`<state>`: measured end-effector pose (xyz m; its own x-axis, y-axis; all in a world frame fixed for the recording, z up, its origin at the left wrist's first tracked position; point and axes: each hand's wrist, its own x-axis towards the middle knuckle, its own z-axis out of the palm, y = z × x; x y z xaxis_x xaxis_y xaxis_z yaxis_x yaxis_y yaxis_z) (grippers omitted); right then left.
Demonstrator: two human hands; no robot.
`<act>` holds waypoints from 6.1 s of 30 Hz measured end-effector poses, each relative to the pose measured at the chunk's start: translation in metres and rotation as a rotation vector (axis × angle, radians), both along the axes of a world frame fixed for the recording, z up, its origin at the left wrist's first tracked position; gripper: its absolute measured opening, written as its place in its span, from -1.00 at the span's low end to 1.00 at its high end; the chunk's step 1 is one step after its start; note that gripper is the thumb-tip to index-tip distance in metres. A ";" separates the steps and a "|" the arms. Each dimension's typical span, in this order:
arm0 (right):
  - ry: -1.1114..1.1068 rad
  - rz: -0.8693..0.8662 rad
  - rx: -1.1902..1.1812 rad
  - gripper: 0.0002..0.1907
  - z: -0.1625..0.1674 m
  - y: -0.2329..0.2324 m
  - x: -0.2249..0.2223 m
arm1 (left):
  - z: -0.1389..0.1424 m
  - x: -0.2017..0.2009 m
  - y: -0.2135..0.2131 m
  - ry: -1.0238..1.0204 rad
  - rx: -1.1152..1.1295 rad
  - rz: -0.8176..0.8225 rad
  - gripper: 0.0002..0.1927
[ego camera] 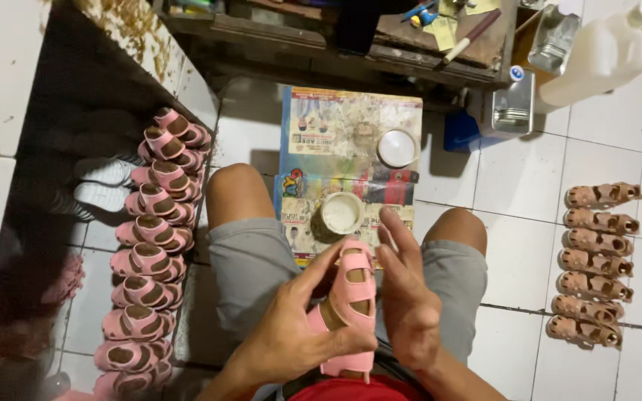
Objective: The person sits on the floor and applies glue to pink sandals using a small brush. They pour glue from a metal tin into a small container, then repeatedly dip the brush and apply the adhesive to the straps and sole of each sandal before placing them in a row.
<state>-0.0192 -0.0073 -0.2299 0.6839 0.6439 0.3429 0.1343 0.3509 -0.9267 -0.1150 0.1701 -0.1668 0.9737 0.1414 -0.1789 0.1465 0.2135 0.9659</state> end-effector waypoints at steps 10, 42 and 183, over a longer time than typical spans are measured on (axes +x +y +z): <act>-0.281 -0.220 -0.170 -0.36 0.008 -0.003 0.007 | 0.023 0.013 -0.012 0.115 -0.087 -0.079 0.03; -0.329 -0.177 -0.022 -0.39 -0.014 -0.018 -0.005 | -0.006 0.029 -0.028 0.115 -0.312 0.145 -0.43; -0.341 -0.352 0.144 -0.31 0.005 -0.034 -0.001 | 0.032 0.010 -0.033 -0.307 0.354 -0.091 -0.04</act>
<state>-0.0197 -0.0417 -0.2246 0.6848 0.3243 0.6526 0.5537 0.3506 -0.7553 -0.1049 0.1370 -0.1343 0.9852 0.0536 0.1630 -0.1544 -0.1366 0.9785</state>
